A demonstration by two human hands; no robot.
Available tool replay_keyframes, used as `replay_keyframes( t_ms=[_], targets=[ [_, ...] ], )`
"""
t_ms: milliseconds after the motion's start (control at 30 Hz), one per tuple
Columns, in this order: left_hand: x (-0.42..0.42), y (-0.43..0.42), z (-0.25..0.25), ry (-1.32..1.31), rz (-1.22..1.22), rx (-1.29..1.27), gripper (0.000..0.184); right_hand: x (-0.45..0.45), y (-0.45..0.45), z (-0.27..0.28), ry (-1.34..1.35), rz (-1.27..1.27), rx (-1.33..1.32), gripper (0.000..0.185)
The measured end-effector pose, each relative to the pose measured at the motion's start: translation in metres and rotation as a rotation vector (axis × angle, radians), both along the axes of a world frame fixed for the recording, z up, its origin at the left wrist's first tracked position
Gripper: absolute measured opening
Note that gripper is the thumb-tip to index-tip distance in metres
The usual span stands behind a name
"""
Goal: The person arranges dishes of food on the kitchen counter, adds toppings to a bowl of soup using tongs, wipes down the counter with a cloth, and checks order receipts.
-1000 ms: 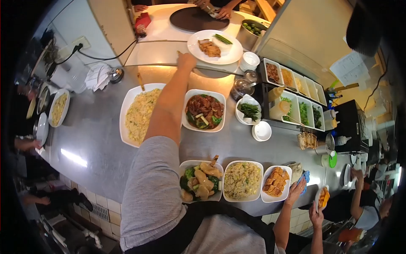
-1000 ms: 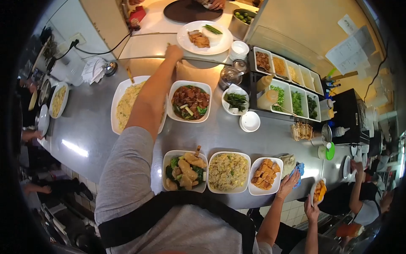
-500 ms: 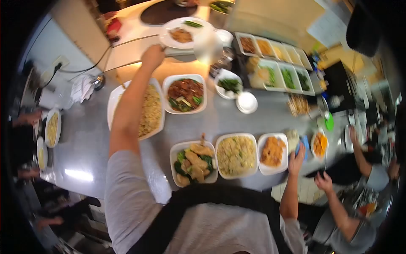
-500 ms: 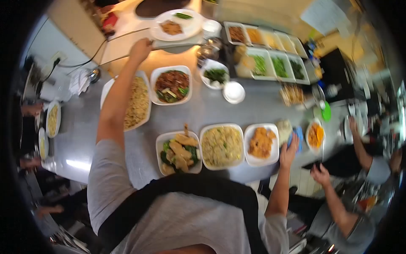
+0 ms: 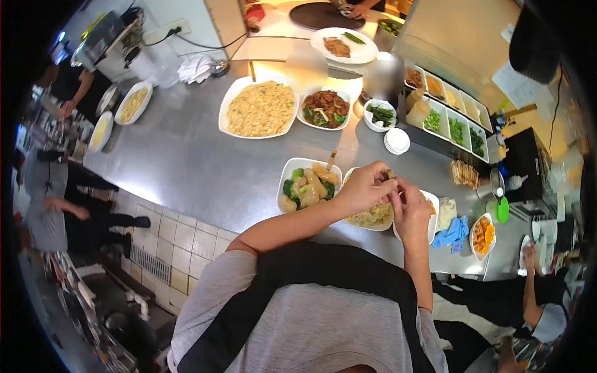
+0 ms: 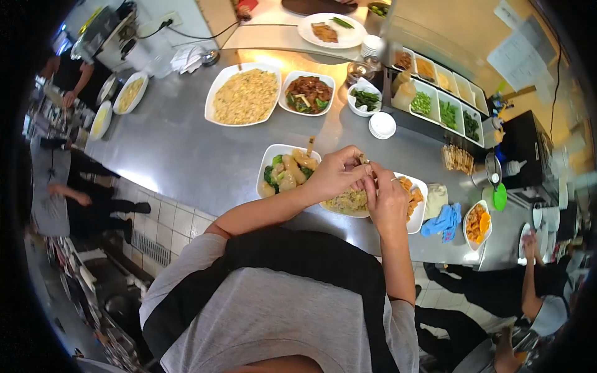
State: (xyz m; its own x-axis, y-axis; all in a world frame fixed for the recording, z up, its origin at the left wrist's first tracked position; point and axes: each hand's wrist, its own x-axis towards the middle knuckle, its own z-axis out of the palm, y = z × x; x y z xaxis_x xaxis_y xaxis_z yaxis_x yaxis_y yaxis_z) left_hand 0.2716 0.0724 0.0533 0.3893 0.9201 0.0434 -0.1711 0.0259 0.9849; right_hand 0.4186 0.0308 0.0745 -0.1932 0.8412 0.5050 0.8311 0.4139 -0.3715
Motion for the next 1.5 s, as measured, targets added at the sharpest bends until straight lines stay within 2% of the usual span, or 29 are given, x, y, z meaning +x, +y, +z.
replay_keyframes(
  t_ms=[167,200,267,333,367,400,467,533,567,633,700,767,867,933,967,1033,1100,1200,1300,1433,1500],
  targets=[
    [-0.014,-0.016,-0.024,-0.032,0.022,-0.133,0.018,0.003,-0.003,0.006,-0.129,0.128,-0.136,0.027],
    [-0.022,-0.02,-0.023,0.078,0.128,-0.007,0.019,0.007,0.002,0.004,-0.182,0.138,-0.143,0.027],
    [-0.041,-0.029,-0.024,0.298,0.336,0.232,0.021,0.037,0.028,-0.003,-0.204,0.009,-0.037,0.023],
    [-0.07,-0.046,-0.015,0.31,0.501,0.192,0.025,0.078,0.063,-0.005,-0.211,-0.164,-0.016,0.023],
    [-0.087,-0.051,-0.023,0.319,0.59,0.247,0.024,0.101,0.076,-0.007,-0.27,-0.219,0.031,0.025],
    [-0.103,-0.056,-0.033,0.329,0.679,0.308,0.024,0.111,0.077,0.002,-0.301,-0.3,-0.035,0.026],
    [-0.135,-0.077,-0.049,0.426,0.788,0.16,0.023,0.13,0.071,0.002,-0.374,-0.303,0.138,0.022],
    [-0.164,-0.099,-0.072,0.626,0.765,0.049,0.027,0.119,0.042,0.011,-0.112,-0.243,-0.101,0.018],
    [-0.17,-0.107,-0.084,0.458,0.728,-0.086,0.028,0.115,0.024,0.012,0.024,-0.213,-0.218,0.017],
    [-0.181,-0.121,-0.099,0.131,0.631,-0.35,0.03,0.128,-0.004,-0.03,0.499,0.16,-0.798,0.016],
    [-0.181,-0.127,-0.097,0.036,0.529,-0.414,0.041,0.09,-0.043,-0.038,0.319,0.343,-1.111,0.015],
    [-0.183,-0.119,-0.093,-0.026,0.507,-0.42,0.044,0.054,-0.067,-0.042,0.007,0.475,-1.072,0.014],
    [-0.211,-0.08,-0.105,-0.116,0.645,-0.426,0.047,0.011,-0.059,-0.038,0.421,0.509,-1.104,0.015],
    [-0.233,-0.046,-0.096,-0.13,0.704,-0.391,0.054,-0.013,-0.028,-0.032,0.6,0.429,-0.959,0.022],
    [-0.241,-0.028,-0.091,-0.174,0.743,-0.384,0.056,-0.029,-0.009,-0.024,0.678,0.371,-0.804,0.025],
    [-0.253,0.003,-0.081,-0.255,0.771,-0.381,0.059,-0.042,0.052,-0.045,0.583,0.161,-0.664,0.028],
    [-0.259,0.029,-0.076,-0.33,0.751,-0.385,0.065,-0.055,0.115,-0.06,0.642,0.07,-0.71,0.037],
    [-0.257,0.055,-0.09,-0.453,0.759,-0.426,0.047,-0.077,0.175,-0.086,0.688,-0.112,-0.897,0.043],
    [-0.258,0.067,-0.086,-0.464,0.781,-0.325,0.045,-0.098,0.202,-0.098,1.105,0.032,-1.107,0.046],
    [-0.278,0.103,-0.094,-0.431,0.751,-0.323,0.043,-0.113,0.241,-0.11,1.073,-0.083,-1.063,0.043],
    [-0.288,0.13,-0.095,-0.405,0.732,-0.317,0.041,-0.126,0.252,-0.102,1.077,-0.068,-0.953,0.041]
  ],
)
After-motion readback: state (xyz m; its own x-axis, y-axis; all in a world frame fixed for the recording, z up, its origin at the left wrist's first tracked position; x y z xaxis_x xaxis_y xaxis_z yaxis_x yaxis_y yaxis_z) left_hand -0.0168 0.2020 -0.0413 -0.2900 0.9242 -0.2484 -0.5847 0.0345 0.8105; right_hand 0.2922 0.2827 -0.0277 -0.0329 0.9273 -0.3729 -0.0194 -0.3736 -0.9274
